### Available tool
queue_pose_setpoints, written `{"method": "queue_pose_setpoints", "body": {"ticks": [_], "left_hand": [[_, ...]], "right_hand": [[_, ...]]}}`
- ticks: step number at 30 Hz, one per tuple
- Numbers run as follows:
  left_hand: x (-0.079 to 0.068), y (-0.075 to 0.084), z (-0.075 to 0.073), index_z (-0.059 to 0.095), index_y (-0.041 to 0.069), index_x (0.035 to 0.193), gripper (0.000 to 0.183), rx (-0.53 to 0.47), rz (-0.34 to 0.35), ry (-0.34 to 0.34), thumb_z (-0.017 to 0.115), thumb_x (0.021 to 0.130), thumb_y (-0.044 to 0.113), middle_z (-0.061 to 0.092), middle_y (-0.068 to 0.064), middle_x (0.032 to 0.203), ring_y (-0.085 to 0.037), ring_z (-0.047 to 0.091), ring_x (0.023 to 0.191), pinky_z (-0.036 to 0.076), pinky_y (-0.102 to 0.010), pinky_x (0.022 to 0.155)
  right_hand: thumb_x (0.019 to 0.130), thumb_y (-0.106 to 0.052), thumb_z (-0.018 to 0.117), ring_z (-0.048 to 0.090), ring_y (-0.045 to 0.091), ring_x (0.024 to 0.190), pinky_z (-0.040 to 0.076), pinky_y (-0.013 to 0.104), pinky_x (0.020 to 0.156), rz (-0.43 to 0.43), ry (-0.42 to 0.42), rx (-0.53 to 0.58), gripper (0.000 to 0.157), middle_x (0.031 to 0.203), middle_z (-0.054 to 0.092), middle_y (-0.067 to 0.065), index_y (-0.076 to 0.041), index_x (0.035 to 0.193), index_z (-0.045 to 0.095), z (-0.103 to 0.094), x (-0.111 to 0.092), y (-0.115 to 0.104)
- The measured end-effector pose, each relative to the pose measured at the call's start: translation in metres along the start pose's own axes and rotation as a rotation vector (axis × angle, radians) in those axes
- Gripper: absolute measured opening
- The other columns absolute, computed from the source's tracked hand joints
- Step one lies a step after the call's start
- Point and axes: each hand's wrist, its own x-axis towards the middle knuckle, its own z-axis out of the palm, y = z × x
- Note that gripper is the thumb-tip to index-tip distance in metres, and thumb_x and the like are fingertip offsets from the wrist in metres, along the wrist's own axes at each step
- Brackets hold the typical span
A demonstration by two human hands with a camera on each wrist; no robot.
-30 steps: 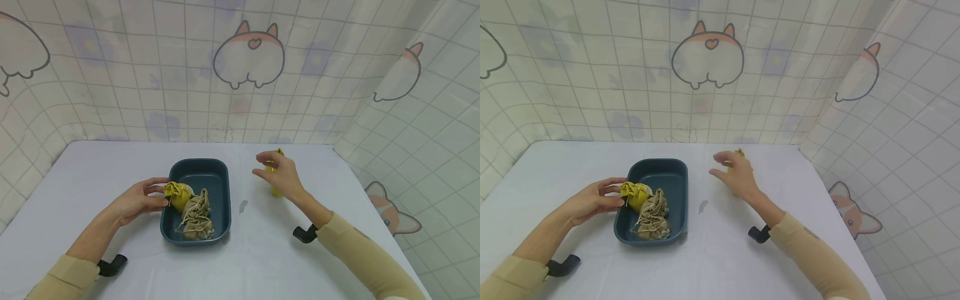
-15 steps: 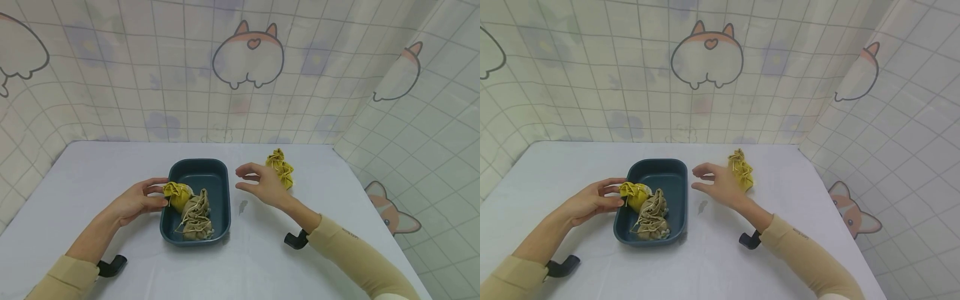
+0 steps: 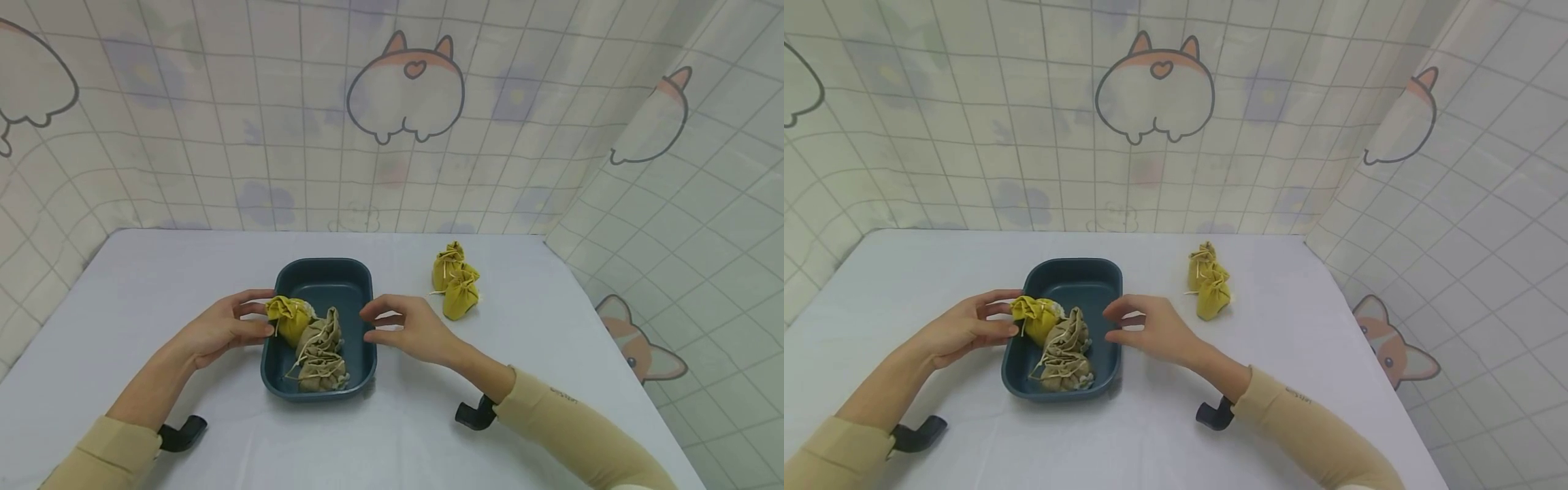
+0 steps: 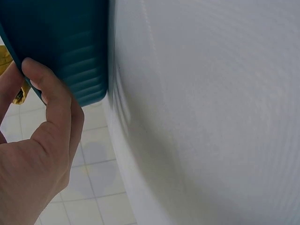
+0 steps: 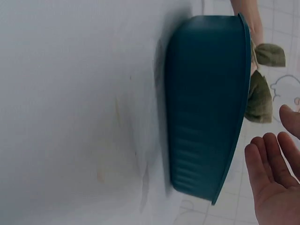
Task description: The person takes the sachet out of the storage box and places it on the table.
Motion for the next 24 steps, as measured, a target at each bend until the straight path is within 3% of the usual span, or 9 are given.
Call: {"method": "queue_pose_setpoints", "body": {"ticks": [6, 14, 24], "left_hand": [[0.0, 0.0, 0.0, 0.023, -0.001, 0.16, 0.087, -0.001, 0.0, 0.0, 0.076, 0.092, 0.005, 0.049, -0.025, 0.136, -0.024, 0.066, 0.106, 0.058, -0.037, 0.092], [0.0, 0.0, -0.001, 0.023, -0.001, 0.16, 0.087, -0.007, -0.003, -0.003, 0.077, 0.092, 0.005, 0.049, -0.024, 0.134, -0.024, 0.066, 0.106, 0.057, -0.037, 0.093], [0.0, 0.0, -0.001, 0.022, -0.001, 0.16, 0.087, -0.009, 0.0, -0.005, 0.076, 0.092, 0.004, 0.049, -0.024, 0.134, -0.024, 0.066, 0.106, 0.058, -0.037, 0.092]], "right_hand": [[0.089, -0.002, 0.08, 0.064, 0.041, 0.111, 0.055, 0.039, 0.097, -0.019, -0.08, -0.009, 0.03, 0.117, 0.067, 0.021, 0.001, 0.117, 0.069, 0.015, -0.002, -0.005], [0.09, -0.006, 0.08, 0.065, 0.034, 0.113, 0.055, 0.043, 0.097, -0.067, -0.156, -0.013, 0.033, 0.121, 0.068, 0.014, 0.002, 0.12, 0.068, 0.031, 0.0, -0.005], [0.089, -0.009, 0.082, 0.066, 0.008, 0.11, 0.057, 0.034, 0.093, -0.08, -0.171, -0.094, 0.038, 0.121, 0.071, 0.005, -0.005, 0.124, 0.07, 0.046, 0.004, -0.007]]}}
